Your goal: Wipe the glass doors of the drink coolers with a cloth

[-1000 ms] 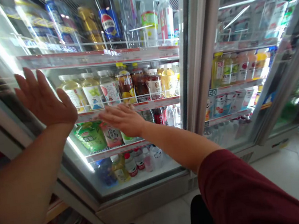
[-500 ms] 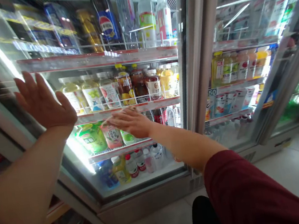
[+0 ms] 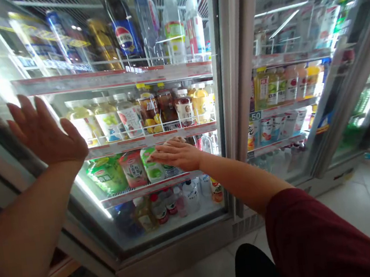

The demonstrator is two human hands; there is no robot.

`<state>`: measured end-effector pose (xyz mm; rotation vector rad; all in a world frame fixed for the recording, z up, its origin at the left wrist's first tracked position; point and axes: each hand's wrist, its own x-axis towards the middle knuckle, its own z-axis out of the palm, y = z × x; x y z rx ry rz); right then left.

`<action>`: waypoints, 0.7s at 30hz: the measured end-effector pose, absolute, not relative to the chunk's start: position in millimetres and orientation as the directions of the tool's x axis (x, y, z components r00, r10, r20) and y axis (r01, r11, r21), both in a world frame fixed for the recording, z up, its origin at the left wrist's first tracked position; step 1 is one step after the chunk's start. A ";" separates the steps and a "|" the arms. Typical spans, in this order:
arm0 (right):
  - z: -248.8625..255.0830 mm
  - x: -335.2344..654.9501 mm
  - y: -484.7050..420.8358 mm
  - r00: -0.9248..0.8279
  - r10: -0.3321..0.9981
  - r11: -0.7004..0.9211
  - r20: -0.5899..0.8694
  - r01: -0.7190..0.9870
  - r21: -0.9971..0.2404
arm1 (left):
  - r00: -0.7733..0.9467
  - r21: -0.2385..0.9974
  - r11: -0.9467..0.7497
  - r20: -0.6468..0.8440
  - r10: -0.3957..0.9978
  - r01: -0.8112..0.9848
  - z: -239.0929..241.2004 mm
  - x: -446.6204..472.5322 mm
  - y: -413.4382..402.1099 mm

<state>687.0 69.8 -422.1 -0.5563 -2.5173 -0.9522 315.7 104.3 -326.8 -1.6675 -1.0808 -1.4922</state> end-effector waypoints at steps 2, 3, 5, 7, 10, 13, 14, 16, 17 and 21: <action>-407.8 694.2 72.6 -0.810 0.219 0.656 0.544 0.535 0.532 | 0.009 0.056 -0.442 0.989 0.145 0.895 -326.9 315.4 104.9; -398.1 697.1 74.7 -0.748 0.223 0.619 0.625 0.604 0.502 | 0.016 0.050 -0.433 0.989 0.147 0.900 -327.0 315.2 105.3; -384.2 701.4 78.9 -0.584 0.202 0.539 0.787 0.737 0.408 | 0.023 0.045 -0.416 0.987 0.156 0.908 -327.1 314.8 105.9; -387.6 704.7 81.0 -0.474 0.139 0.486 0.870 0.798 0.357 | 0.022 0.048 -0.407 0.986 0.164 0.912 -327.0 314.7 105.7; -418.5 712.1 79.1 -0.583 0.050 0.491 0.811 0.721 0.489 | 0.009 0.060 -0.406 0.986 0.165 0.912 -327.0 315.3 103.7; -434.5 724.8 77.8 -0.784 0.006 0.537 0.621 0.526 0.659 | 0.015 0.056 -0.376 0.983 0.184 0.925 -327.1 315.7 101.4; -429.9 729.5 78.7 -0.801 0.001 0.539 0.598 0.504 0.675 | 0.018 0.054 -0.363 0.981 0.194 0.930 -327.2 315.8 101.0; -409.6 737.2 82.1 -0.740 0.009 0.523 0.673 0.577 0.627 | 0.015 0.054 -0.351 0.981 0.193 0.935 -327.2 316.0 100.9; -398.0 739.5 83.9 -0.672 0.015 0.511 0.740 0.641 0.572 | 0.012 0.056 -0.355 0.982 0.186 0.933 -327.2 316.2 100.9; -388.8 737.7 83.7 -0.399 0.083 0.500 0.913 0.810 0.308 | 0.004 0.061 -0.381 0.986 0.168 0.923 -327.0 318.6 99.7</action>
